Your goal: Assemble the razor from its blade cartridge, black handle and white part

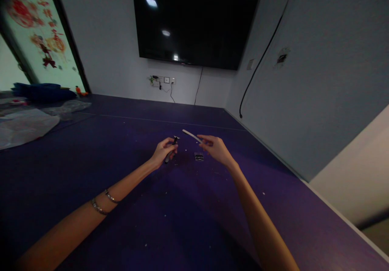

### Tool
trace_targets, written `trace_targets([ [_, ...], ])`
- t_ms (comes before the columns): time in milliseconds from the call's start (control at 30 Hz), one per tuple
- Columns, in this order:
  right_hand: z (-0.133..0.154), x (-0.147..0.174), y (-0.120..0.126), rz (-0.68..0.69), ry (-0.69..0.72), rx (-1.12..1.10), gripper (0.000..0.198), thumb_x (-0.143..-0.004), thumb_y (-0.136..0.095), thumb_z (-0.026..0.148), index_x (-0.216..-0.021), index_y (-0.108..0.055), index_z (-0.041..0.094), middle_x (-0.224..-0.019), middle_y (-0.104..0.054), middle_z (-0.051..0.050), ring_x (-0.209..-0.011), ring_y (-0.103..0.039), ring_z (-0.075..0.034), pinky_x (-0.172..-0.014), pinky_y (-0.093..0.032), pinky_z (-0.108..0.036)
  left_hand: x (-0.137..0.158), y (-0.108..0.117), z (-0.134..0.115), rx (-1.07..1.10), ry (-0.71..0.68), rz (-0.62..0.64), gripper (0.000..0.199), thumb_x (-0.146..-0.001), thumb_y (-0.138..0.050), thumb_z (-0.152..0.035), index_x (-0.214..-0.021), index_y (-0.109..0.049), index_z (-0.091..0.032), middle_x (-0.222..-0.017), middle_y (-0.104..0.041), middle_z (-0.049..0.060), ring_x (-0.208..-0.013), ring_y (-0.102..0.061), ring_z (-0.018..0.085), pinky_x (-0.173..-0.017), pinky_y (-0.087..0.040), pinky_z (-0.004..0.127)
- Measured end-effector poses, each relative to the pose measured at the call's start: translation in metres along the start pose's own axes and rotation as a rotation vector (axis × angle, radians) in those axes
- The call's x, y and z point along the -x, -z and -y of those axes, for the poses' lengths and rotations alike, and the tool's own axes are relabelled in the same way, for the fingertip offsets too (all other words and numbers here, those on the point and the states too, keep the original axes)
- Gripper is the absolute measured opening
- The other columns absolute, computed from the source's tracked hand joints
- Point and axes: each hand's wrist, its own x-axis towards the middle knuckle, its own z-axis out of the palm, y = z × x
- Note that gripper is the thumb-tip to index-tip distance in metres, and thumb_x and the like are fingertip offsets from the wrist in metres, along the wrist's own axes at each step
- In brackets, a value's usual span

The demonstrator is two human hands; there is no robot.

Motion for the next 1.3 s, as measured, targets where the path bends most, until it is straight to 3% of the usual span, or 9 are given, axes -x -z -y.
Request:
trace_targets([
  [233,0.005,0.001,-0.002,0.08,-0.065,-0.106,0.047,-0.074,-0.057,0.031,-0.12,-0.054,0.02,-0.076,-0.056,-0.001,-0.051,-0.048,-0.007,-0.04,-0.04,-0.018,-0.005,0.0,0.011,0.008,0.032,-0.051,0.021,-0.07,-0.059,-0.033,-0.082,-0.058,-0.015,-0.052,-0.044,-0.006,-0.039,-0.038,0.004,-0.038,-0.029,0.017],
  [367,0.006,0.001,-0.004,0.127,-0.073,-0.114,0.047,-0.076,-0.055,0.032,-0.121,-0.054,0.019,-0.075,-0.055,-0.001,-0.048,-0.043,-0.005,-0.038,-0.036,-0.017,-0.007,-0.001,0.013,0.08,0.039,-0.057,0.027,-0.076,-0.048,-0.033,-0.085,-0.063,-0.012,-0.059,-0.05,-0.002,-0.046,-0.043,0.006,-0.043,-0.032,0.018],
  [833,0.011,0.001,-0.008,0.149,-0.147,-0.094,0.044,-0.076,-0.053,0.035,-0.117,-0.058,0.017,-0.067,-0.057,-0.001,-0.046,-0.037,-0.006,-0.041,-0.031,-0.018,-0.009,0.002,0.023,0.11,-0.005,0.034,0.021,-0.071,-0.061,-0.025,-0.089,-0.058,-0.014,-0.071,-0.056,0.001,-0.063,-0.054,0.01,-0.059,-0.044,0.024],
  [1033,0.011,0.002,-0.002,0.263,-0.179,-0.096,0.043,-0.079,-0.05,0.035,-0.119,-0.056,0.019,-0.057,-0.051,0.002,-0.045,-0.036,-0.005,-0.039,-0.029,-0.016,-0.008,0.005,0.022,0.091,-0.021,0.015,0.022,-0.07,-0.062,-0.024,-0.089,-0.058,-0.013,-0.071,-0.057,0.002,-0.062,-0.054,0.011,-0.06,-0.045,0.024],
  [1300,0.015,0.004,-0.003,0.218,-0.2,-0.14,0.041,-0.078,-0.052,0.033,-0.117,-0.058,0.019,-0.061,-0.053,0.002,-0.044,-0.036,-0.004,-0.037,-0.029,-0.015,-0.007,0.003,0.019,0.08,-0.015,0.02,0.023,-0.069,-0.063,-0.025,-0.088,-0.058,-0.014,-0.073,-0.058,0.002,-0.063,-0.055,0.011,-0.059,-0.046,0.025],
])
